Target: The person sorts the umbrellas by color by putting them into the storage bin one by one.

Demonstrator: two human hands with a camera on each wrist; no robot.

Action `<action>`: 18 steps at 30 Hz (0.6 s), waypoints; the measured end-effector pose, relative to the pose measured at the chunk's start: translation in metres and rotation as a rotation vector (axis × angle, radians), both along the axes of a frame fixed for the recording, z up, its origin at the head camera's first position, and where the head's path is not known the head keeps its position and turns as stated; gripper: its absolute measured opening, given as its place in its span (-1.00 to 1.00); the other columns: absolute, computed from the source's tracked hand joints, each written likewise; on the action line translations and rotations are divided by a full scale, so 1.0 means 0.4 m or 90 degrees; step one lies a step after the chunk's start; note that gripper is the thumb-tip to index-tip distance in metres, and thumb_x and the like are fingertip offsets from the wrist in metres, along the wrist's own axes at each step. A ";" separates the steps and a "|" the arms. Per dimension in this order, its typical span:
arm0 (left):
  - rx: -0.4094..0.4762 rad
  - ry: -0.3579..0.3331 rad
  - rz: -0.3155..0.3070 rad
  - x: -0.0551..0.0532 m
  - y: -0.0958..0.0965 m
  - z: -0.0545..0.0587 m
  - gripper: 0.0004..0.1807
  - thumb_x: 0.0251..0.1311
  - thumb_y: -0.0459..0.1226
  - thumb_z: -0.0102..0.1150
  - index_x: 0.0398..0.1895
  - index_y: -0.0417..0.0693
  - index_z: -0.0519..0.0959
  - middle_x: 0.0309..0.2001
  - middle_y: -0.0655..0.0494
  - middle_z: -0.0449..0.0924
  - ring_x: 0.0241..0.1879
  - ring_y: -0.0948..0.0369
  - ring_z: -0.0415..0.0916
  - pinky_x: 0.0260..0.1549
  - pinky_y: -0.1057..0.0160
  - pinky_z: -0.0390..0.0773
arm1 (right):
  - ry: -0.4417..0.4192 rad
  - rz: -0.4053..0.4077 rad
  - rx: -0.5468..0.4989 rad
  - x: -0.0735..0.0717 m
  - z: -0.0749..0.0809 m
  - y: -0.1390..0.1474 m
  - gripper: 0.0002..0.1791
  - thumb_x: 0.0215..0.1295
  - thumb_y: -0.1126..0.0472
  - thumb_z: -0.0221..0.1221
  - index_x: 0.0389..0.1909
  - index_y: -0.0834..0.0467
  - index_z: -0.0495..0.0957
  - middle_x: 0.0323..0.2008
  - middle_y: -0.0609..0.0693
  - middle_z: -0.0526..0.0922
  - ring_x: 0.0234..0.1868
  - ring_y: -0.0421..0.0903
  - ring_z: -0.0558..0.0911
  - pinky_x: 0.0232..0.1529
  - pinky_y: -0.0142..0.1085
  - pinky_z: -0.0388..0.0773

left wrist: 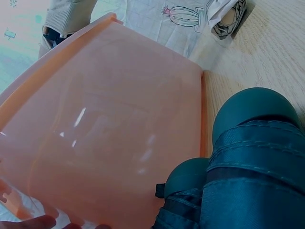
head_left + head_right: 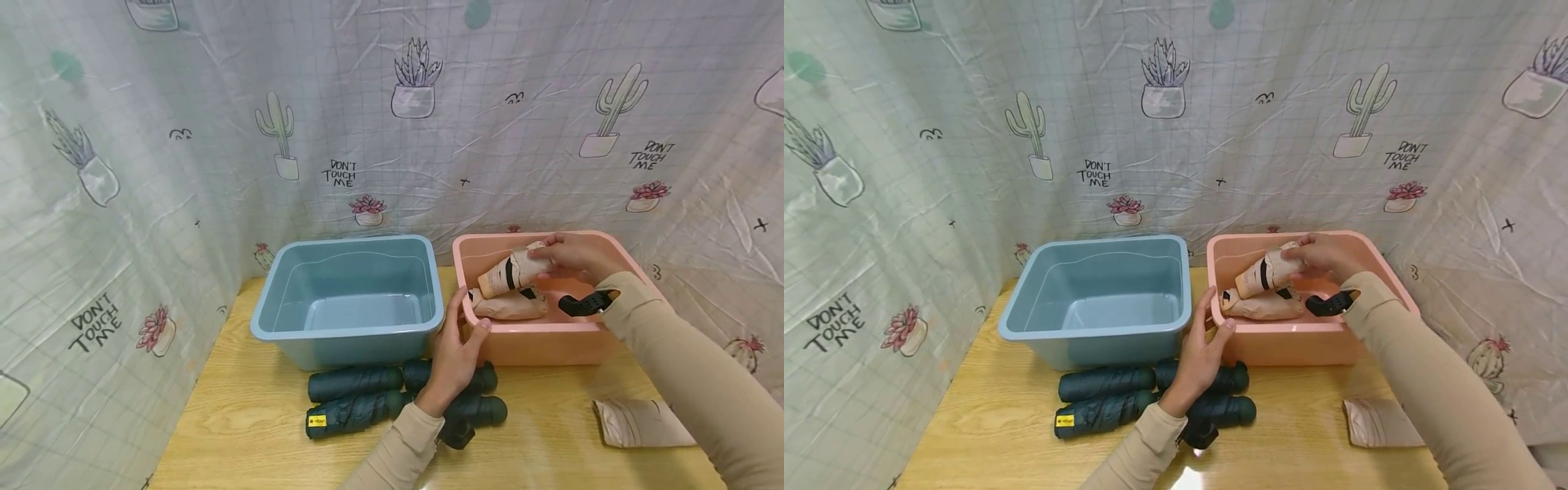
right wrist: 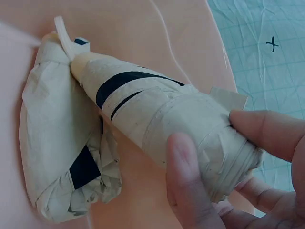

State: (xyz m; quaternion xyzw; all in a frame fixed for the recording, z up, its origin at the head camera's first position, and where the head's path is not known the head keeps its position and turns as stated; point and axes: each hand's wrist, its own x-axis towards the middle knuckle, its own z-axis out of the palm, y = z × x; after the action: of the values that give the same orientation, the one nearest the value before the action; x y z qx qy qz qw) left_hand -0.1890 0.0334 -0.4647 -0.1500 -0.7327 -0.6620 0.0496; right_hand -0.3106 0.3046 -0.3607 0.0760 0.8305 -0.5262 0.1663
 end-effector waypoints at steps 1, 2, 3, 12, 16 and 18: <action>0.001 0.000 0.001 0.001 0.001 0.000 -0.28 0.42 0.07 0.12 0.57 0.60 0.09 0.45 0.20 0.38 0.38 0.14 0.41 0.37 -0.18 0.40 | 0.000 0.003 0.004 0.000 -0.001 0.003 -0.56 0.45 0.00 0.25 0.04 0.25 0.38 -0.25 -0.07 0.52 -0.32 -0.16 0.66 -0.16 -0.30 0.71; -0.001 0.001 0.000 0.002 0.002 0.000 -0.28 0.42 0.07 0.12 0.57 0.60 0.09 0.46 0.21 0.37 0.38 0.14 0.42 0.36 -0.18 0.40 | -0.001 0.005 0.010 0.001 -0.001 0.005 -0.55 0.45 0.01 0.24 0.07 0.27 0.39 -0.23 -0.06 0.53 -0.30 -0.14 0.67 -0.14 -0.28 0.71; -0.002 0.002 0.000 0.002 0.003 0.001 -0.28 0.42 0.08 0.11 0.57 0.60 0.08 0.46 0.21 0.36 0.38 0.13 0.42 0.36 -0.19 0.41 | -0.001 0.013 0.019 0.002 -0.002 0.009 -0.55 0.47 0.02 0.22 0.11 0.28 0.39 -0.21 -0.06 0.55 -0.27 -0.14 0.68 -0.11 -0.25 0.72; -0.014 0.012 -0.007 0.000 0.001 0.001 -0.27 0.41 0.09 0.09 0.57 0.62 0.05 0.49 0.21 0.32 0.37 0.10 0.43 0.34 -0.20 0.42 | -0.039 0.098 0.043 -0.002 -0.013 0.034 -0.37 0.57 0.17 0.07 0.45 0.46 0.15 0.09 0.16 0.48 -0.13 -0.13 0.67 0.05 -0.13 0.69; -0.007 0.013 -0.003 0.000 -0.001 0.002 -0.28 0.41 0.08 0.10 0.56 0.61 0.07 0.47 0.23 0.35 0.35 0.11 0.45 0.34 -0.20 0.43 | -0.032 0.118 0.059 0.001 -0.012 0.044 -0.35 0.59 0.19 -0.01 0.48 0.50 0.07 0.13 0.29 0.33 -0.09 -0.07 0.59 0.07 -0.12 0.67; -0.005 0.012 -0.002 0.001 -0.002 0.003 -0.29 0.41 0.08 0.10 0.56 0.61 0.08 0.47 0.23 0.35 0.34 0.11 0.45 0.33 -0.20 0.43 | -0.022 0.130 0.073 0.006 -0.011 0.052 -0.41 0.61 0.19 -0.07 0.44 0.52 0.11 0.15 0.40 0.31 -0.03 0.06 0.57 0.07 -0.10 0.65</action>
State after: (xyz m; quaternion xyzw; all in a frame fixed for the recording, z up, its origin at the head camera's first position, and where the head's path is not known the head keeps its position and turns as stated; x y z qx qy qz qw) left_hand -0.1888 0.0326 -0.4637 -0.1577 -0.7345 -0.6578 0.0549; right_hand -0.3083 0.3254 -0.3650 0.0093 0.8595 -0.4569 0.2290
